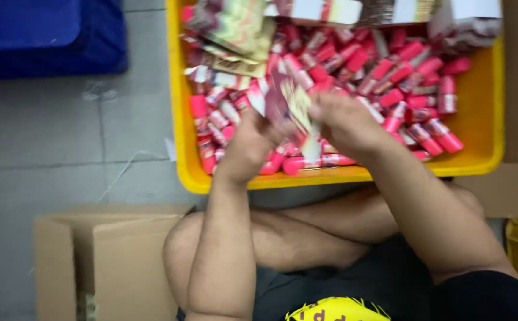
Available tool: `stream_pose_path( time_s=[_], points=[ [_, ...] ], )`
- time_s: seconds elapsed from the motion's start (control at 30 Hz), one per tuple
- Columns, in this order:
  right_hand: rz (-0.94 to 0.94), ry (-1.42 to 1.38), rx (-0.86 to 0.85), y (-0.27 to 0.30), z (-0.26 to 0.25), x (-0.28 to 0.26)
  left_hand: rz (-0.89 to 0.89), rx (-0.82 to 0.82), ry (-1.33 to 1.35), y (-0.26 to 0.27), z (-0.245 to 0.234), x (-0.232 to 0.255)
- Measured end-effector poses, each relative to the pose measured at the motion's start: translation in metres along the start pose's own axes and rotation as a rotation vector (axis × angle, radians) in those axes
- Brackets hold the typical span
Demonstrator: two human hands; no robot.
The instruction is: The person sits on the floor and manually folds small paper boxes to package pink cosmetic tubes taken from a large yellow bin.
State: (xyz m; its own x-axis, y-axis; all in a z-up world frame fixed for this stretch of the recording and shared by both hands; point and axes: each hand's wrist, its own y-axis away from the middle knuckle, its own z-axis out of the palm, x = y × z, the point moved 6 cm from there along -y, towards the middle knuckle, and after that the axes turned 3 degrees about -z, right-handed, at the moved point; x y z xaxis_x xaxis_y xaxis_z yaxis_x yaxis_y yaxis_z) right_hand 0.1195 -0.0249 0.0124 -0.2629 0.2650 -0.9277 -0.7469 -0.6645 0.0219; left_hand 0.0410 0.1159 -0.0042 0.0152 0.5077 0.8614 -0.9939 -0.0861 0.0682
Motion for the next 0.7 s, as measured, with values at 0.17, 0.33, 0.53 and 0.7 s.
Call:
stream_pose_path(
  time_s=[0.17, 0.33, 0.53, 0.7],
  points=[
    [0.091, -0.199, 0.063, 0.044, -0.065, 0.032, -0.061, -0.16, -0.102, -0.015, 0.053, -0.016],
    [-0.108, 0.452, 0.092, 0.027, -0.096, 0.019, -0.016, 0.013, -0.303, -0.029, 0.04, -0.049],
    [-0.17, 0.248, -0.081, 0.019, -0.079, -0.016, -0.186, -0.027, -0.127, -0.038, 0.03, -0.087],
    [-0.363, 0.447, -0.06, 0.023, -0.083, -0.03, -0.226, 0.026, -0.278, -0.037, 0.02, -0.077]
  ],
)
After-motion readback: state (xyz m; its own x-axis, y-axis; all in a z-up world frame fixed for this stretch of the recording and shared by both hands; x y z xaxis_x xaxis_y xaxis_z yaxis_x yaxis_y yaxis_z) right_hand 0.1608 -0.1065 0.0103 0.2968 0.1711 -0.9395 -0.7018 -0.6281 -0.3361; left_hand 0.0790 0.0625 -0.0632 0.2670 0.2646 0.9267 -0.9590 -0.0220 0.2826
